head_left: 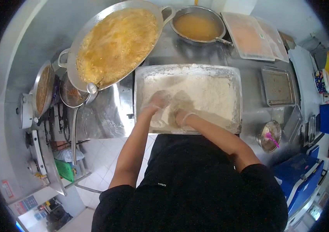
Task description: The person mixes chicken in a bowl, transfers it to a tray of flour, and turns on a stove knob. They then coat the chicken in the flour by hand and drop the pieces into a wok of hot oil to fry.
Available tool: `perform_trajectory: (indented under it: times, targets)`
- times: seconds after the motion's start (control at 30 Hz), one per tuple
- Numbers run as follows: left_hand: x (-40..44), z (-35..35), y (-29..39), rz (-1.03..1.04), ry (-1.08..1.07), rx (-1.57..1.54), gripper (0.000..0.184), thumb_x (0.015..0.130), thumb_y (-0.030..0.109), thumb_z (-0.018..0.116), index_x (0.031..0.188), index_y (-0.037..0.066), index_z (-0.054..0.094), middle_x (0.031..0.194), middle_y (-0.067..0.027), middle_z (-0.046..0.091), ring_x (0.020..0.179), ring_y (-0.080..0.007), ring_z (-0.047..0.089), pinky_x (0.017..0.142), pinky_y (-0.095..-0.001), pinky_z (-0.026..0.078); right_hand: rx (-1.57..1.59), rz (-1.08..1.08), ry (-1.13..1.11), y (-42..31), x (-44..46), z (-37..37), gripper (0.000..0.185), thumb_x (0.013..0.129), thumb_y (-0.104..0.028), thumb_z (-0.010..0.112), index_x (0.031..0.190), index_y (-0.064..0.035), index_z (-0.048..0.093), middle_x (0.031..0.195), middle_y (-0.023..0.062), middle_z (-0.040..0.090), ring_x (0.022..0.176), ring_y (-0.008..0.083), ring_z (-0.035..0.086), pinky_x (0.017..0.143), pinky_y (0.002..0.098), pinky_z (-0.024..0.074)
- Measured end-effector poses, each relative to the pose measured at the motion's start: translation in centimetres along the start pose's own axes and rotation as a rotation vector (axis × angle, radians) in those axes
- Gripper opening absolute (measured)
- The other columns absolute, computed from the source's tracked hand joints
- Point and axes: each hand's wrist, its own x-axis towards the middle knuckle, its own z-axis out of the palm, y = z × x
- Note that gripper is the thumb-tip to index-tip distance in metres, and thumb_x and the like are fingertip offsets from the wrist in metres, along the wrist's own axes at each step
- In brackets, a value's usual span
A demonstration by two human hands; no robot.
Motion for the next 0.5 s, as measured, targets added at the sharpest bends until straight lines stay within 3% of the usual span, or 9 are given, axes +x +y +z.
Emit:
perform_trajectory:
  times: [0.1, 0.13, 0.2, 0.23, 0.3, 0.4, 0.5]
  targets:
    - [0.7, 1.2, 2.0, 0.079, 0.07, 0.286, 0.036, 0.083, 0.032, 0.058, 0.107, 0.005, 0.063, 0.11, -0.0195, 0.061, 0.101, -0.033, 0.058, 0.087, -0.0401, 0.046, 0.125, -0.017, 0.007, 2.4, -0.7, 0.9, 0.045, 0.086, -0.037, 0.05, 0.113, -0.0021, 0.06, 0.119, 0.0197, 0.057, 0.112, 0.0328, 0.053, 0.099, 0.0401, 0.0392]
    - [1.2, 1.9, 2.8, 0.103, -0.023, 0.279, 0.036, 0.083, 0.031, 0.058, 0.106, 0.005, 0.063, 0.108, -0.0188, 0.062, 0.099, -0.0331, 0.059, 0.085, -0.0398, 0.047, 0.186, 0.021, 0.03, 3.5, -1.5, 1.3, 0.041, 0.087, -0.033, 0.049, 0.111, -0.002, 0.061, 0.12, 0.0191, 0.057, 0.113, 0.0317, 0.053, 0.099, 0.0392, 0.0393]
    - [2.2, 2.6, 4.3, 0.154, -0.204, 0.265, 0.034, 0.082, 0.029, 0.058, 0.104, 0.005, 0.064, 0.105, -0.0174, 0.064, 0.094, -0.0333, 0.061, 0.082, -0.0393, 0.049, 0.374, 0.049, 0.226, 5.3, -5.2, -0.3, 0.034, 0.088, -0.025, 0.047, 0.109, -0.0022, 0.061, 0.123, 0.021, 0.054, 0.115, 0.0314, 0.051, 0.1, 0.0369, 0.0388]
    - [1.8, 4.2, 3.6, 0.142, -0.159, 0.147, 0.033, 0.081, 0.029, 0.057, 0.102, 0.004, 0.064, 0.103, -0.0178, 0.064, 0.093, -0.0333, 0.062, 0.081, -0.0394, 0.049, 0.253, 0.075, 0.433, 8.7, -5.0, 2.8, 0.033, 0.088, -0.023, 0.047, 0.108, -0.0017, 0.061, 0.121, 0.0211, 0.055, 0.113, 0.0319, 0.052, 0.099, 0.0368, 0.0394]
    - [0.7, 7.5, 2.3, 0.114, -0.135, 0.041, 0.032, 0.081, 0.03, 0.056, 0.098, 0.004, 0.065, 0.099, -0.0184, 0.065, 0.09, -0.0331, 0.063, 0.079, -0.0398, 0.05, 0.173, 0.124, 0.573, 11.3, -6.9, 3.7, 0.03, 0.087, -0.019, 0.047, 0.106, -0.0013, 0.06, 0.116, 0.0213, 0.057, 0.109, 0.0332, 0.054, 0.097, 0.0373, 0.0401]
    - [-0.2, 5.8, 5.1, 0.068, -0.326, 0.333, 0.032, 0.083, 0.031, 0.052, 0.092, 0.004, 0.066, 0.095, -0.0191, 0.065, 0.089, -0.0327, 0.063, 0.078, -0.041, 0.05, 0.144, 0.281, 0.379, 11.5, -12.3, 0.3, 0.032, 0.083, -0.012, 0.046, 0.11, -0.0006, 0.058, 0.116, 0.0215, 0.057, 0.106, 0.0354, 0.055, 0.096, 0.0382, 0.0401]
    - [-1.2, 3.1, 5.3, 0.139, -0.214, 0.262, 0.03, 0.085, 0.03, 0.049, 0.091, 0.005, 0.066, 0.096, -0.0181, 0.065, 0.093, -0.0311, 0.062, 0.08, -0.0409, 0.048, 0.114, 0.447, 0.318, 12.4, -14.1, 0.7, 0.039, 0.08, -0.009, 0.047, 0.118, 0.0, 0.054, 0.118, 0.023, 0.056, 0.107, 0.0367, 0.054, 0.096, 0.0379, 0.0398]
